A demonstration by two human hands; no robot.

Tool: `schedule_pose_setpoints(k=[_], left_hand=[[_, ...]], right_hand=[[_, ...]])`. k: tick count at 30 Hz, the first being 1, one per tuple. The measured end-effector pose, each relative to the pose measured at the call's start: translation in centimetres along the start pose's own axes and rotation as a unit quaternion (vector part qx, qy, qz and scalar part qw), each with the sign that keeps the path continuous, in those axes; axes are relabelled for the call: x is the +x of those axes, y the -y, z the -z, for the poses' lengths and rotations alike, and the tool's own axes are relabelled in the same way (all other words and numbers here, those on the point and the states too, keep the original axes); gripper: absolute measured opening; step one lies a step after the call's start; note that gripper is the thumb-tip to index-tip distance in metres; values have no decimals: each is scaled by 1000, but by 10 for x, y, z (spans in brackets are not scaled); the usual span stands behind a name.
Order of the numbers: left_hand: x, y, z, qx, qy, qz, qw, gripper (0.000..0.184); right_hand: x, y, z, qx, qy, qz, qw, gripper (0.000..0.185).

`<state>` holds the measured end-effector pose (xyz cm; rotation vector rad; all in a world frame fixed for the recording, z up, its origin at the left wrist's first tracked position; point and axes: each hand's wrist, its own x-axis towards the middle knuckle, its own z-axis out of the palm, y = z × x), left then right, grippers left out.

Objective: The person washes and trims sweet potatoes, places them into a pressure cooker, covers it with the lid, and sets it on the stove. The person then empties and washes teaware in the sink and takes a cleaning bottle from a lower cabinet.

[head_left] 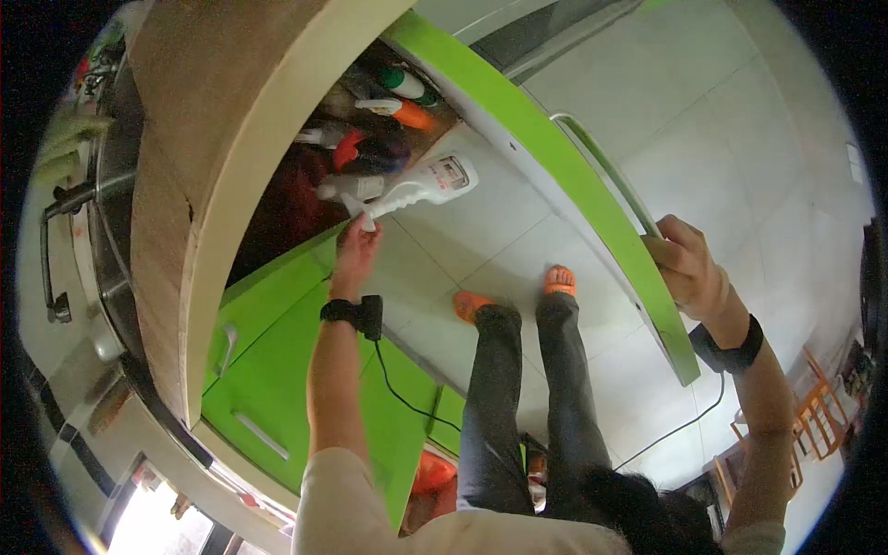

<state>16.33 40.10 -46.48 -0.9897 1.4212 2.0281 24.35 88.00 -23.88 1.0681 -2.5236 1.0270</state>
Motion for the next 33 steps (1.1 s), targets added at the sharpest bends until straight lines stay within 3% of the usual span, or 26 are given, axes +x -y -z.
schedule_pose_setpoints(k=[5,8,11,16,19,22,25,29,31,33], left_hand=[[-1,-7,1,-46,39,10,998,26],[-22,-21,-59,-40,23,-67,997,28],[14,-23,-80,71,23,-55,996,31],[92,-7,-118,100,-81,-117,985,34],[126,-8,-127,192,-181,-95,960,38],[156,-8,-129,123,-212,-43,969,39],[146,-14,-135,116,-135,-31,984,39],[52,-83,-154,386,-95,-94,913,37],[43,-126,-113,527,-66,-116,839,37],[63,-145,-69,637,-125,-192,736,36]], right_hand=[[-1,-2,-1,5,-6,14,1000,25],[-3,-4,-2,12,-7,17,1000,24],[-6,-4,-3,11,-6,10,1000,23],[-6,-3,-3,12,-5,6,1000,22],[-5,-3,-3,-7,-8,7,1000,21],[-8,-5,-5,-9,-10,9,1000,21],[-9,-6,-4,-4,-7,12,1000,20],[-8,-7,0,14,16,5,1000,20],[-7,-6,0,25,22,-19,999,20],[-6,-1,0,35,26,-69,997,20]])
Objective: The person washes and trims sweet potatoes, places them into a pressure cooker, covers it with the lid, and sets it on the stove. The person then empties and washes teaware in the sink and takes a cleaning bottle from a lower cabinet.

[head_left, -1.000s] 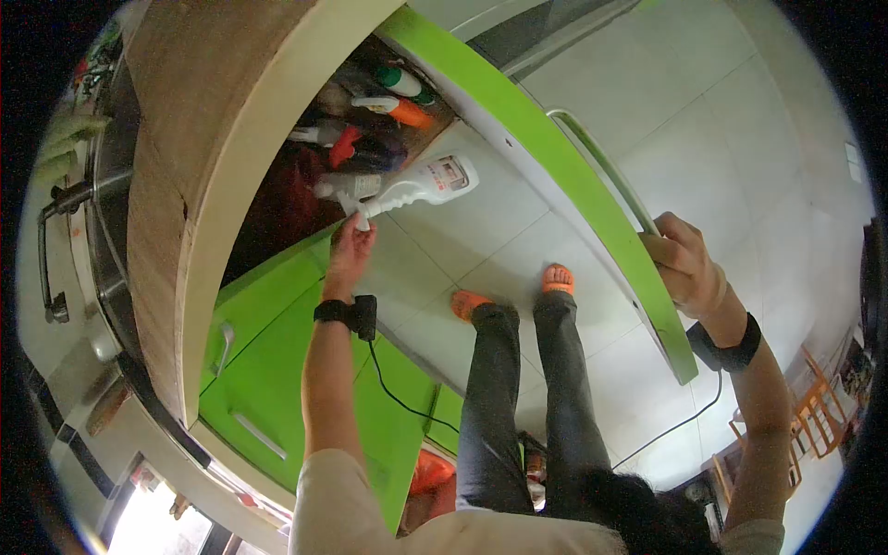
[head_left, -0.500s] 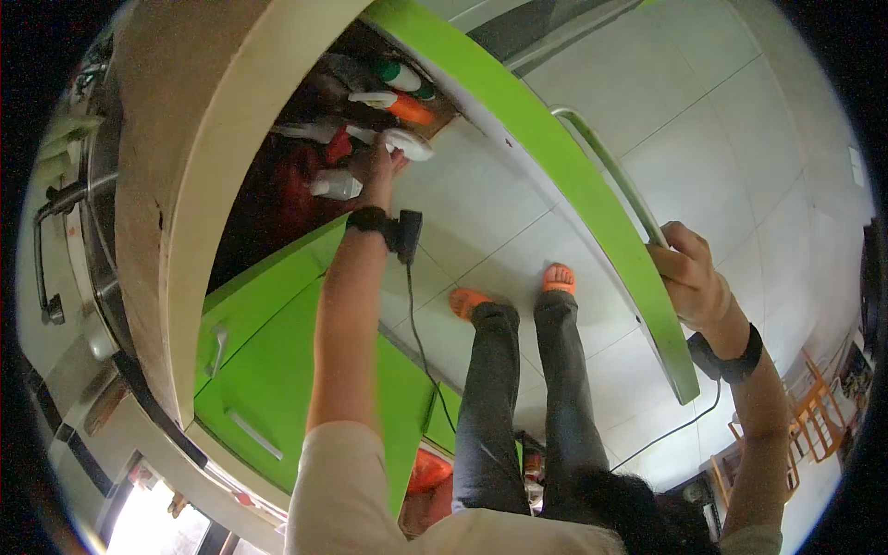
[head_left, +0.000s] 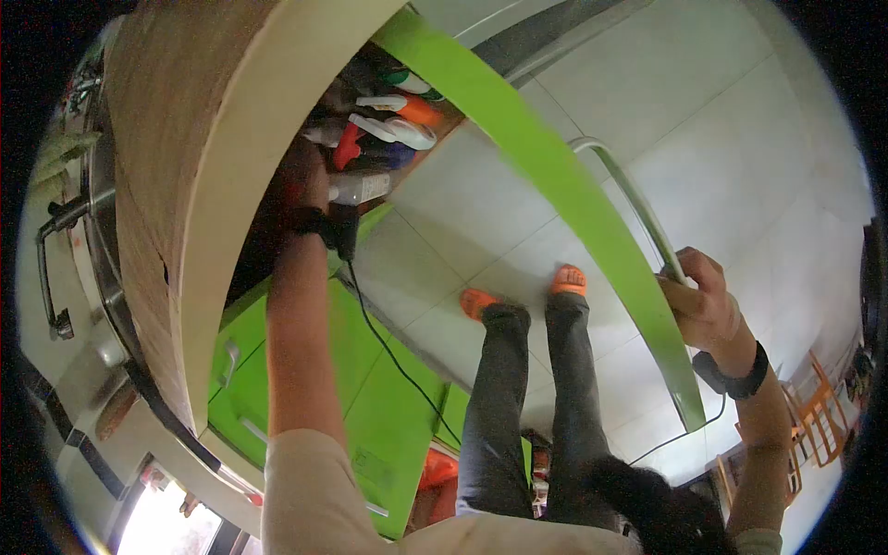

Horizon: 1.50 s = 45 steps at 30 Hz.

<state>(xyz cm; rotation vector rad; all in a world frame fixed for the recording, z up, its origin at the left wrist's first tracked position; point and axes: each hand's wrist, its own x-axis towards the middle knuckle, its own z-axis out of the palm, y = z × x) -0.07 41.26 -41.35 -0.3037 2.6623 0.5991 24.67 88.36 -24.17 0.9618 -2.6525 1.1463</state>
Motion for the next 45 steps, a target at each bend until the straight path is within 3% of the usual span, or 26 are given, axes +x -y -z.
schedule_pose_setpoints(k=[3,4,7,8,14,18,21,22,27,28,29,31,33,34,36,40,41,42,43,44,45], left_hand=[[47,47,-1,142,-55,-5,988,36],[62,55,-4,161,-49,2,986,36],[92,72,-19,183,-24,13,983,36],[99,76,-25,182,-21,11,983,36],[114,75,-31,146,-44,9,988,36],[83,64,-17,26,-112,-19,993,36],[25,49,-5,-146,-169,-48,974,36],[1,42,1,-212,-180,-52,959,36],[-106,-22,19,-501,-159,-60,848,38],[-124,-41,24,-590,-143,-31,794,38],[-151,-66,28,-693,-149,19,705,37],[-194,-72,32,-706,-90,66,699,40],[-243,-74,36,-667,-60,97,736,33],[-267,-68,39,-619,-42,115,776,28],[-318,-59,60,-529,-13,150,835,19],[-404,-28,104,-399,41,212,891,17],[-423,-19,113,-383,53,221,895,19],[-442,-7,120,-346,63,211,912,21],[-460,6,126,-308,72,202,927,23],[-473,16,132,-271,79,193,940,25],[-484,22,141,-231,58,164,957,25]], right_hand=[[-5,6,-4,12,23,-106,994,22],[0,9,-4,11,12,-108,994,24],[3,-4,-1,46,-1,46,998,28],[1,-7,-4,50,-7,54,997,29],[-8,-3,-4,15,27,-50,998,32],[-5,-1,-1,-19,35,-73,997,35],[-7,1,0,-39,73,-111,990,25],[-5,-7,-2,-53,33,30,998,17],[6,-1,6,-39,-8,51,998,16],[6,-2,6,-40,-7,46,998,16],[6,-1,5,-40,-5,42,998,15],[11,3,5,-58,-4,19,998,14],[14,13,4,-82,9,-9,997,13],[13,18,0,-95,67,-53,992,13],[13,43,-14,-73,55,-106,990,12],[42,129,-63,23,129,-369,920,36],[50,137,-93,3,186,-393,901,38],[94,165,-81,-16,234,-364,902,37],[92,169,-129,-3,150,-336,930,29],[112,178,-150,-130,92,-223,962,26],[132,186,-171,-277,12,-124,953,23]])
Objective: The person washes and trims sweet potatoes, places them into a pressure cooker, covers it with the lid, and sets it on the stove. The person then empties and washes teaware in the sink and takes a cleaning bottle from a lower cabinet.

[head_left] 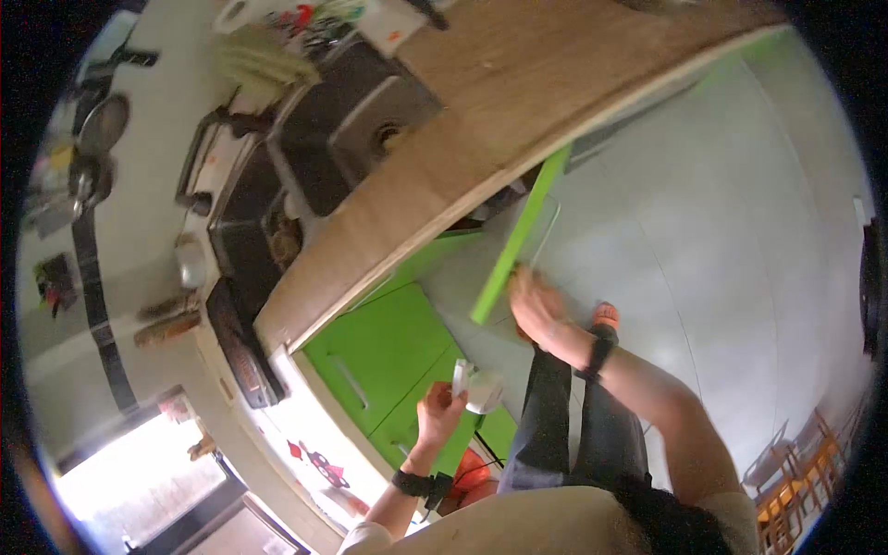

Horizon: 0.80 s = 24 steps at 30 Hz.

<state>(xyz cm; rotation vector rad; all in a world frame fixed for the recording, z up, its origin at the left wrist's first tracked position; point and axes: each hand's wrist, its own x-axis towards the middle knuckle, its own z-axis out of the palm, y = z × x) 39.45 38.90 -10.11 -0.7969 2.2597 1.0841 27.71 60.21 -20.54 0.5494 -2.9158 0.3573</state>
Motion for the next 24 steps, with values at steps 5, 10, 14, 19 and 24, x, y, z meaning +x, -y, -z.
schedule_pose_setpoints(k=[5,10,14,19,24], left_hand=[[-44,2,68,30,-67,-52,996,25],[-59,-16,141,-185,-105,-96,972,21],[-78,-55,192,-267,-140,-128,945,18],[-63,-72,249,-352,-180,-150,906,18],[-30,-98,302,-386,-199,-148,888,19]], right_hand=[[127,57,-6,161,174,-215,947,26],[149,69,-9,53,276,-205,938,40],[141,56,-26,-26,213,-90,973,44],[182,81,80,-3,491,20,871,44],[225,154,190,291,346,89,887,60]])
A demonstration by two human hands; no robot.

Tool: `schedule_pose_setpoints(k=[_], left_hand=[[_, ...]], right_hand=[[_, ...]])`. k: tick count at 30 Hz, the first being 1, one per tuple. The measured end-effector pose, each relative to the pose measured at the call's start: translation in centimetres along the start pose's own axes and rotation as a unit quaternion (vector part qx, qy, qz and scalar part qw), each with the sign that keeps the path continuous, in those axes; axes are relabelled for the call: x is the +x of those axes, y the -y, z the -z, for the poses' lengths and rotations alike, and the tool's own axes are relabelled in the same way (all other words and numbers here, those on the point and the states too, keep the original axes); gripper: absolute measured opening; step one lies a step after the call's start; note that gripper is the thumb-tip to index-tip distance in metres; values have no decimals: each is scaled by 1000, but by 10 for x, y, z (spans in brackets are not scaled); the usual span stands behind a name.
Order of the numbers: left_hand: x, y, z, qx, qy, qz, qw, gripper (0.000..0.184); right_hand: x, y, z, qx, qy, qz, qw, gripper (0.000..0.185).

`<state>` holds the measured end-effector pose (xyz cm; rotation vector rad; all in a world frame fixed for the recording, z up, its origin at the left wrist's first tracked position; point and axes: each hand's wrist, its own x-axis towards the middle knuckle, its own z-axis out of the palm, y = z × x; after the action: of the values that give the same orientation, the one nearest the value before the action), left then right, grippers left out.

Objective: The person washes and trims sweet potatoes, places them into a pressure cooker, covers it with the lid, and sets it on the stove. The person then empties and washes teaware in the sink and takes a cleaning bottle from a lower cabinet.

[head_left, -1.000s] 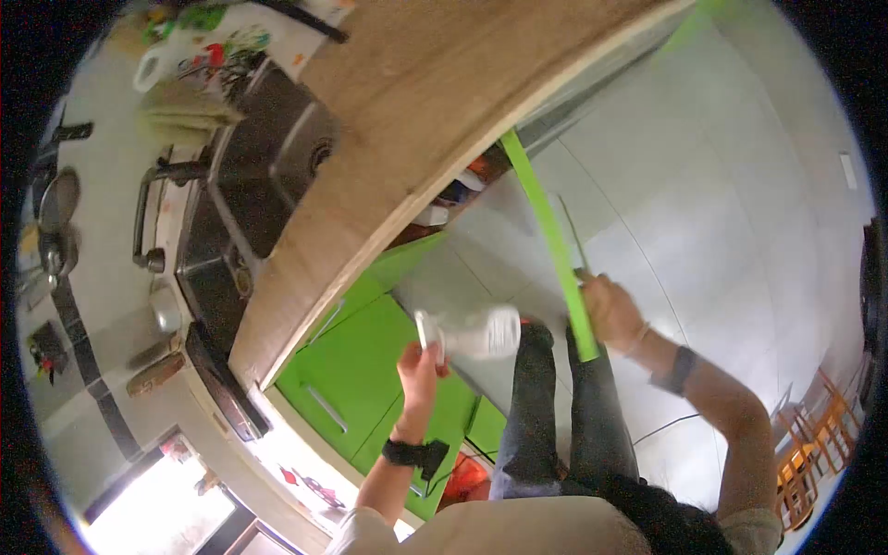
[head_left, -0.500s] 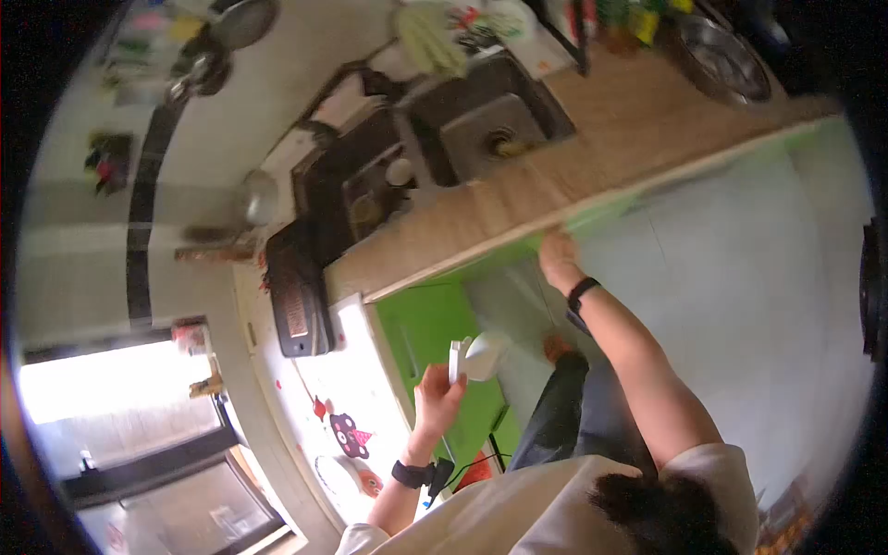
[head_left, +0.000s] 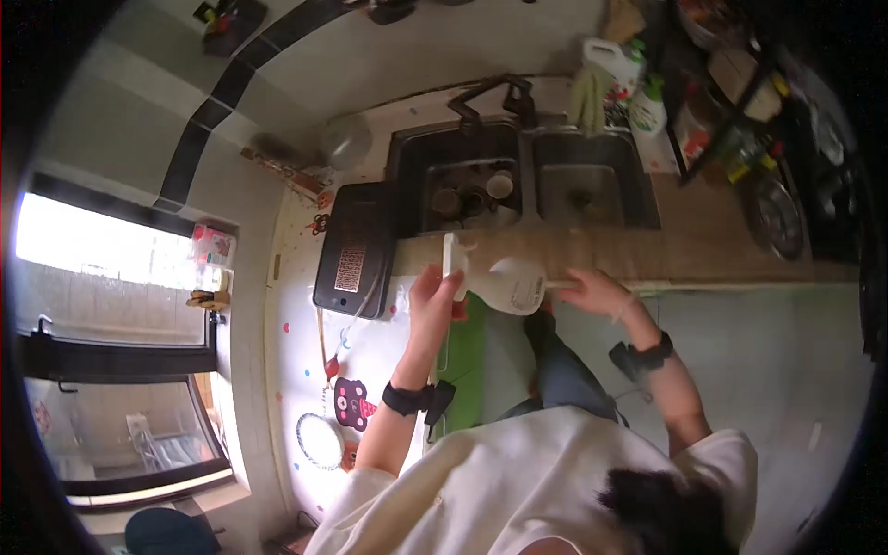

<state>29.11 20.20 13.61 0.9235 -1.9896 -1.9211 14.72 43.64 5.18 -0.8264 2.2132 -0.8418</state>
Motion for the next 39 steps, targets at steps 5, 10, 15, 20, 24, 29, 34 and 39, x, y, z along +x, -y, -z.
schedule_pose_setpoints(k=[5,10,15,20,24,29,34,39], left_hand=[[64,-21,-27,-68,30,35,997,25],[120,-21,-25,-145,19,91,985,28],[152,17,28,-171,13,109,979,36],[168,124,130,401,-248,-110,875,39],[157,139,161,443,-184,-12,877,35],[172,151,169,429,-160,-38,889,24],[171,128,177,317,-141,-52,936,10],[169,120,204,268,-167,-69,946,8]], right_hand=[[64,109,17,-94,-259,336,901,82],[152,140,12,-36,-96,206,973,72],[260,100,-16,-38,0,179,983,38],[284,109,-8,57,24,86,994,31],[291,127,-1,-77,65,120,988,34],[283,175,-8,-62,94,101,988,36],[302,170,-66,-90,60,168,980,45],[314,193,-85,-66,124,147,979,39]])
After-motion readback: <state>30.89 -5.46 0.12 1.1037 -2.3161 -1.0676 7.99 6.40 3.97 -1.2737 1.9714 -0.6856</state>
